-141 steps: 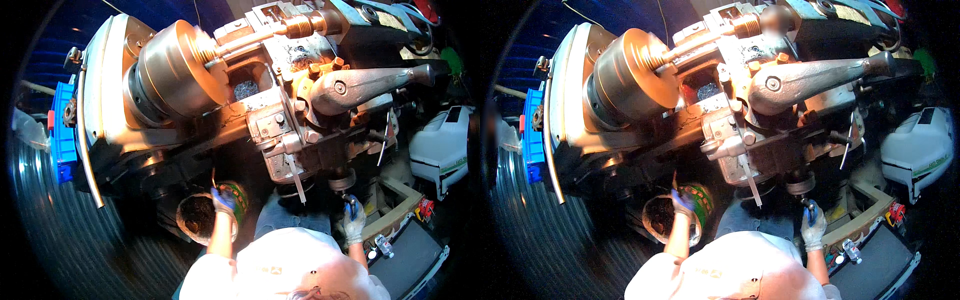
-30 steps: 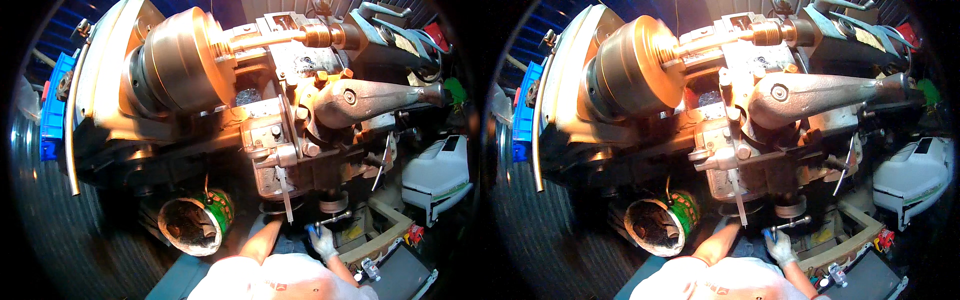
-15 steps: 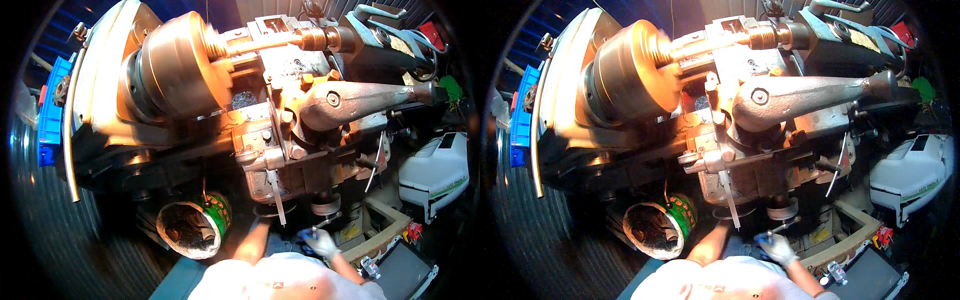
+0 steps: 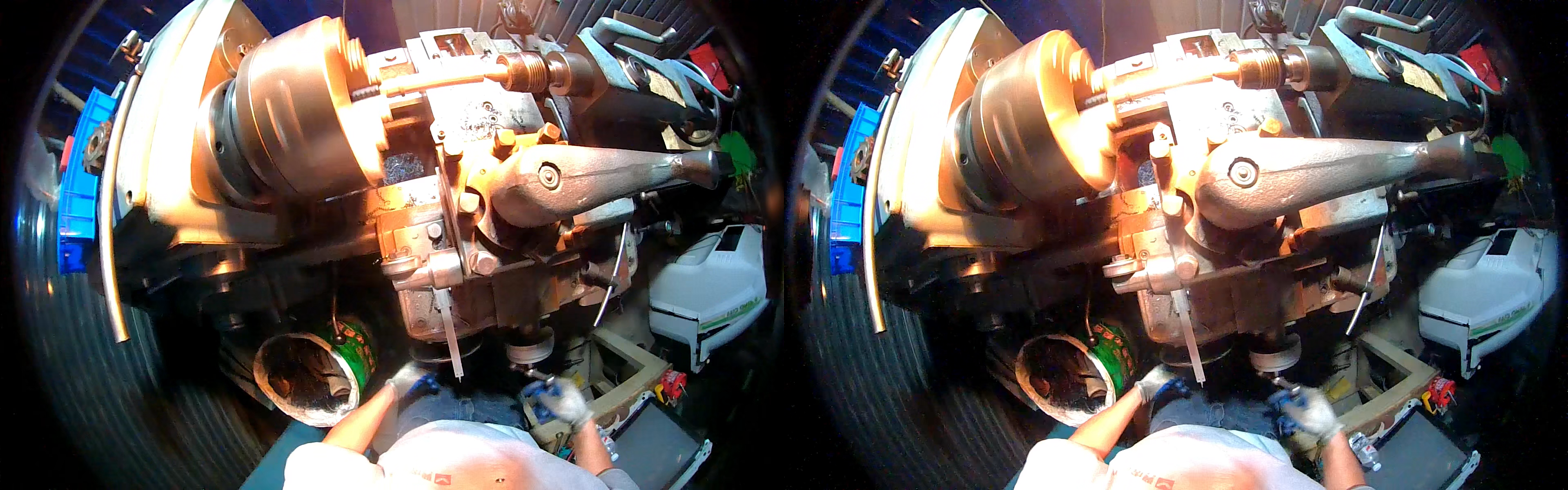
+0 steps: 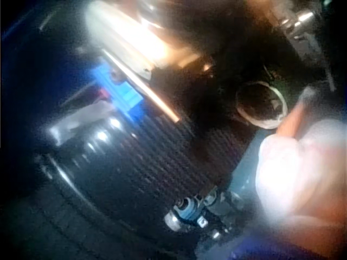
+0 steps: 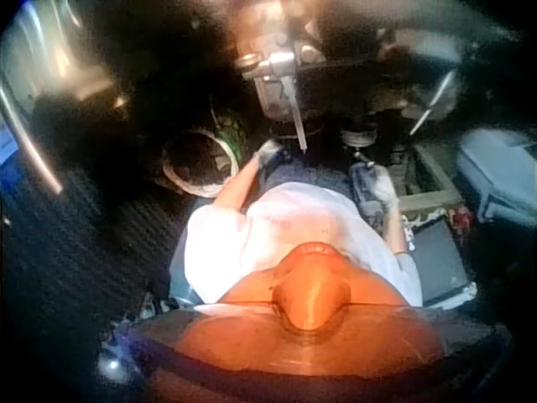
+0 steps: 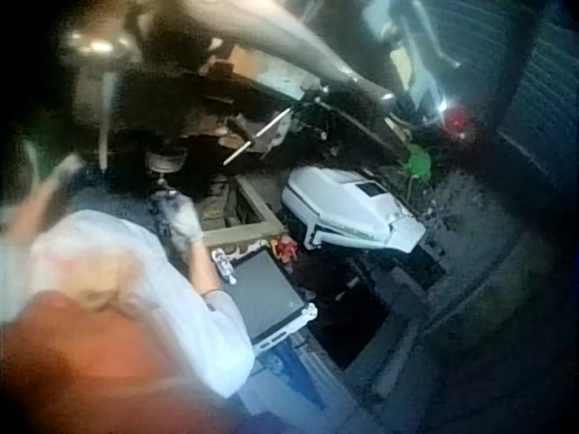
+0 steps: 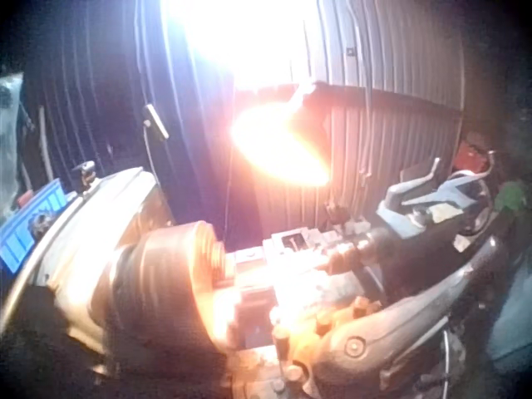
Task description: The person operates a metal lathe to machine a cylindrical workpiece. They adjust the tool post and cross-slide, use a dial indicator to measure the workpiece, and perform cutting passes while the chuck rotates. The person also uses a bar to manually rotate the chuck and removes the finished part at the end.
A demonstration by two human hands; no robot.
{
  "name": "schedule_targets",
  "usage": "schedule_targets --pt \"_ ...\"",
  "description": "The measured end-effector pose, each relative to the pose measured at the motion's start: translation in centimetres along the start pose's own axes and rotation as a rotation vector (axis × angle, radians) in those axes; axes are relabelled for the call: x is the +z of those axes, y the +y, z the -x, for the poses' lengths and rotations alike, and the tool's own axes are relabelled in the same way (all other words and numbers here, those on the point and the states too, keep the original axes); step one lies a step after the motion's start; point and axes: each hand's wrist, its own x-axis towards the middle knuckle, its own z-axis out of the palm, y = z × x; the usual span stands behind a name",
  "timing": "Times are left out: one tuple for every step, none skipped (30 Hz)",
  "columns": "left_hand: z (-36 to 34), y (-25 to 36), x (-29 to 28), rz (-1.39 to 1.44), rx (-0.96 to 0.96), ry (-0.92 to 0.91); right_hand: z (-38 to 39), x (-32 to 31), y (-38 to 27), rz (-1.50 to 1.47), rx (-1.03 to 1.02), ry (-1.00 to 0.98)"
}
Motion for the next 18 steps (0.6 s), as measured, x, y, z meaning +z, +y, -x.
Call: schedule_targets --pt "-0.9 -1.2 -0.7 0.219 -0.07 0.172 -0.8 -1.3 -0.3 0.106 -0.066 0.044" --pt "-1.9 -2.4 -1.3 0.454 -0.097 0.357 -3.8 -3.0 3.6 0.373 -0.155 0.216" --pt "-3.7 -3.4 -1.3 0.627 -0.1 0.422 -7.2 -3.7 8.3 0.64 -0.243 0.388" --pt "-5.3 -4.5 -0.9 0.753 -0.101 0.465 -9.3 -0.9 11.0 0.7 -0.227 0.536" --pt "-7.1 -5.0 0.0 0.827 -0.098 0.439 -9.8 2.7 11.8 0.763 -0.203 0.7" --pt "-8.8 -5.2 0.9 0.863 -0.096 0.396 -9.3 4.2 10.9 0.702 -0.214 0.471" --pt "-10.2 -5.3 1.7 0.887 -0.093 0.36 -8.2 5.4 9.0 0.629 -0.225 0.238" --pt "-11.1 -5.4 2.4 0.904 -0.091 0.328 -6.7 5.7 6.8 0.554 -0.235 0.005" --pt "-11.6 -5.5 2.8 0.896 -0.096 0.302 -3.4 3.4 3.6 0.39 -0.229 -0.125" --pt "-11.6 -5.3 3.1 0.883 -0.097 0.276 -2.1 1.0 1.6 0.215 -0.108 -0.082" --pt "-11.5 -5.2 3.7 0.873 -0.1 0.256 -1.4 -1.1 0.9 0.042 0.013 -0.041" --pt "-11.2 -4.9 3.8 0.848 -0.099 0.236 -3.0 -2.3 2.5 0.206 -0.11 0.112" --pt "-10.8 -4.6 4.0 0.806 -0.107 0.214 -6.1 -2.6 5.7 0.36 -0.231 0.268" --pt "-10.3 -4.4 4.1 0.742 -0.119 0.183 -9.3 -0.3 9.5 0.865 -0.05 0.522" --pt "-9.5 -4.3 4.2 0.652 -0.126 0.161 -10.6 1.8 11.5 0.841 -0.15 0.414" --pt "-8.4 -3.7 3.5 0.478 -0.126 0.136 -10.4 5.2 10.2 0.788 -0.247 0.31" --pt "-7.1 -3.2 2.7 0.268 -0.112 0.126 -8.3 6.5 8.6 0.7 -0.127 0.162" --pt "-4.8 -2.9 1.5 0.061 -0.102 0.146 -5.1 4.0 7.3 0.586 -0.264 0.033"
